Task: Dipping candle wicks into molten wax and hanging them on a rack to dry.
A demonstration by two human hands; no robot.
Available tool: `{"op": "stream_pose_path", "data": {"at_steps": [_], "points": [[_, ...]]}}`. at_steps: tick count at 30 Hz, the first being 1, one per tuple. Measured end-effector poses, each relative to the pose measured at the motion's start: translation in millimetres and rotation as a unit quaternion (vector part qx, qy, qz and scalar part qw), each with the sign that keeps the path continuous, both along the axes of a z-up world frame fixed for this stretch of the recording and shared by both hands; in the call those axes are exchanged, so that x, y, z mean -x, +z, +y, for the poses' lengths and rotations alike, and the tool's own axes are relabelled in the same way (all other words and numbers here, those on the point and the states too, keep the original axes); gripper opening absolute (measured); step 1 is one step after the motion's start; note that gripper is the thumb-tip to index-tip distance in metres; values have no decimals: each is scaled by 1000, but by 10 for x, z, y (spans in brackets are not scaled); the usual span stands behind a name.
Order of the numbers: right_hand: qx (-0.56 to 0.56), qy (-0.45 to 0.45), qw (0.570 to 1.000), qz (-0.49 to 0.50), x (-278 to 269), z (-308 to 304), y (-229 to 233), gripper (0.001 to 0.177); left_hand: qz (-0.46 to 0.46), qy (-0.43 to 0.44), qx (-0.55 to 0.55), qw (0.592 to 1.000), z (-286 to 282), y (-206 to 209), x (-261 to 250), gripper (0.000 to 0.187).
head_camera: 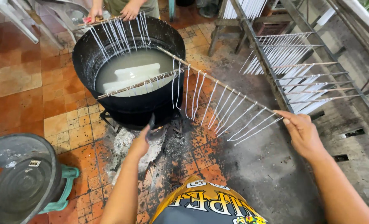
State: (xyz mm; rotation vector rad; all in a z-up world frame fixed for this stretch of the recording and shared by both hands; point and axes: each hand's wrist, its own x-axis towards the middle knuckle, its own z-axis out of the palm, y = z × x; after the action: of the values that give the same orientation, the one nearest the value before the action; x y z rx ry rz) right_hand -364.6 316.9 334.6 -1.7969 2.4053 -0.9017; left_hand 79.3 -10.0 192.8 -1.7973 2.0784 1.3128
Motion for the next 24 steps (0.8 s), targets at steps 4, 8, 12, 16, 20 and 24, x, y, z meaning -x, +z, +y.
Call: {"op": "stream_pose_path", "data": {"at_steps": [4, 8, 12, 16, 20, 24], "points": [[28, 62, 997, -23, 31, -53, 458, 34, 148, 39, 89, 984, -123, 1147, 177, 64], [-27, 7, 1000, -12, 202, 63, 553, 36, 301, -129, 320, 889, -249, 1806, 606, 57], [-14, 28, 999, -24, 287, 103, 669, 37, 378, -245, 469, 760, -355, 2211, 1353, 26], [-13, 29, 999, -24, 391, 133, 685, 37, 275, -293, 443, 801, -277, 2580, 1814, 20], [-9, 44, 999, -24, 398, 173, 711, 37, 207, -355, 464, 785, -211, 2659, 2059, 13], [2, 51, 999, -19, 360, 226, 746, 36, 168, -362, 464, 791, -182, 2711, 2056, 9]]}}
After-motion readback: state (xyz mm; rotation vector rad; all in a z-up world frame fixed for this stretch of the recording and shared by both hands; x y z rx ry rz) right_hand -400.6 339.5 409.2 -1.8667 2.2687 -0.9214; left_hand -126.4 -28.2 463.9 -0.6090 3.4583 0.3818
